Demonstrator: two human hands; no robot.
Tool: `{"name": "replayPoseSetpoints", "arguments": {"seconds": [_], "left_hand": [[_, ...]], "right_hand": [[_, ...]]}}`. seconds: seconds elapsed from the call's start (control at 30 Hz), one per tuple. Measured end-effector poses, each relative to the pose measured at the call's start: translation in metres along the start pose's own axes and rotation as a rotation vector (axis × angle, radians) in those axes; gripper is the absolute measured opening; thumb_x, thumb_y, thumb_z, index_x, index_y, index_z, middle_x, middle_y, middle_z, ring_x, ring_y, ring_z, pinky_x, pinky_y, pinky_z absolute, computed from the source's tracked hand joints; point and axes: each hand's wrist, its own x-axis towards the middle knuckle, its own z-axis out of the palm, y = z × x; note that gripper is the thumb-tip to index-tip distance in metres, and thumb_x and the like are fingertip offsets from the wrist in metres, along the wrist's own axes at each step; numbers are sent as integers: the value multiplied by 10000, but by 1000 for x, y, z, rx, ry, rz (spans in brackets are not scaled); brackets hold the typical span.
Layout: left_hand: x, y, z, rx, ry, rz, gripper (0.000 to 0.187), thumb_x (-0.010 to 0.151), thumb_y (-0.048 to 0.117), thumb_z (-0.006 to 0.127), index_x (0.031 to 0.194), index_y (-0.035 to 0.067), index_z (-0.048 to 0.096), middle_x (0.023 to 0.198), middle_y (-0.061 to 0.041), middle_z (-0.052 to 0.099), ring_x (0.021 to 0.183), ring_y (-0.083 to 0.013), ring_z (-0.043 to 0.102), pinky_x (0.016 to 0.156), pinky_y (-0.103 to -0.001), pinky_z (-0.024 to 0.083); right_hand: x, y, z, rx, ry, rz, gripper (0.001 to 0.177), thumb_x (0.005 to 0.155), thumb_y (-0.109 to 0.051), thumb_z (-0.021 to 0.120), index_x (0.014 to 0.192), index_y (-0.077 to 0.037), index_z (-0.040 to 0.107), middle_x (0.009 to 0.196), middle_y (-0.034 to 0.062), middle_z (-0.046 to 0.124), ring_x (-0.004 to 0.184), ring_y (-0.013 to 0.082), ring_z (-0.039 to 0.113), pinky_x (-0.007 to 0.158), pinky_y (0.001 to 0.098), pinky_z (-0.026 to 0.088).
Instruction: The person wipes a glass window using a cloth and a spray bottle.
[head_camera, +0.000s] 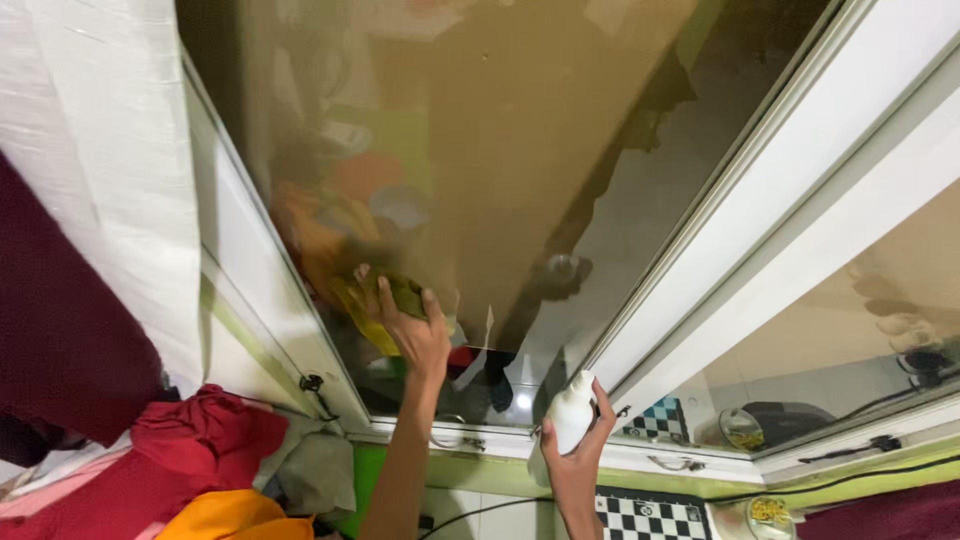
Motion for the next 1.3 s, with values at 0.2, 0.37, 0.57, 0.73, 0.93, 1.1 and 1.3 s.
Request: {"name": "replayPoseSetpoints", "arguments": {"seconds": [0.2,0.37,0.57,0.73,0.93,1.1,1.3], "left_hand": [[51,25,24,-230,118,369,695,998,420,412,1601,106,266,1581,-206,311,1480,-431,354,1248,-590,338],[54,21,30,-62,-317,647,564,1052,301,589,1570,140,433,1565,-148,357,1481,-380,407,1245,-569,394],[47,40,6,383,83,456,430,1116,519,612,1461,263,620,1558,-92,259,1467,-364,254,1240,-601,247],[30,52,-1,324,87,-117,678,1147,531,382,1606,33,349,1657,-199,232,1560,-433,233,1310,-635,130],[16,30,2,231,80,-273,808,1122,580,228,1673,-1,124,1762,-229,163,1669,-412,84,1371,-581,73],[-4,14,-1,141,94,-252,862,1076,641,256,1689,45,140,1766,-215,9,1672,-384,18,1370,-543,60],[-27,-6,-3,19,90,-393,910,1127,664,286,1672,4,-23,1761,-226,-65,1665,-420,-26,1369,-556,53]], "right_hand": [[26,-5,-16,108,-29,25,860,843,-154,698,1552,-36,227,1390,210,414,1167,311,517,1008,413,442],[53,2,-21,-13,20,-233,804,893,-146,691,1549,-10,247,1484,201,337,1322,308,435,1124,420,370],[62,18,-32,-44,-23,-309,863,872,-144,722,1563,-7,223,1459,217,312,1353,344,406,1127,454,356],[65,21,-37,121,-69,85,869,846,-196,700,1561,-70,223,1410,169,394,1115,313,567,957,432,511],[66,23,-22,2,-91,-198,847,872,-136,721,1575,-23,261,1529,208,330,1415,342,395,1183,436,318],[62,24,-15,26,-90,-167,845,883,-165,716,1582,-24,262,1537,184,318,1427,330,400,1190,422,324],[61,18,-14,-15,-24,-163,830,876,-141,723,1581,-33,297,1545,185,366,1416,329,413,1205,428,313]]}}
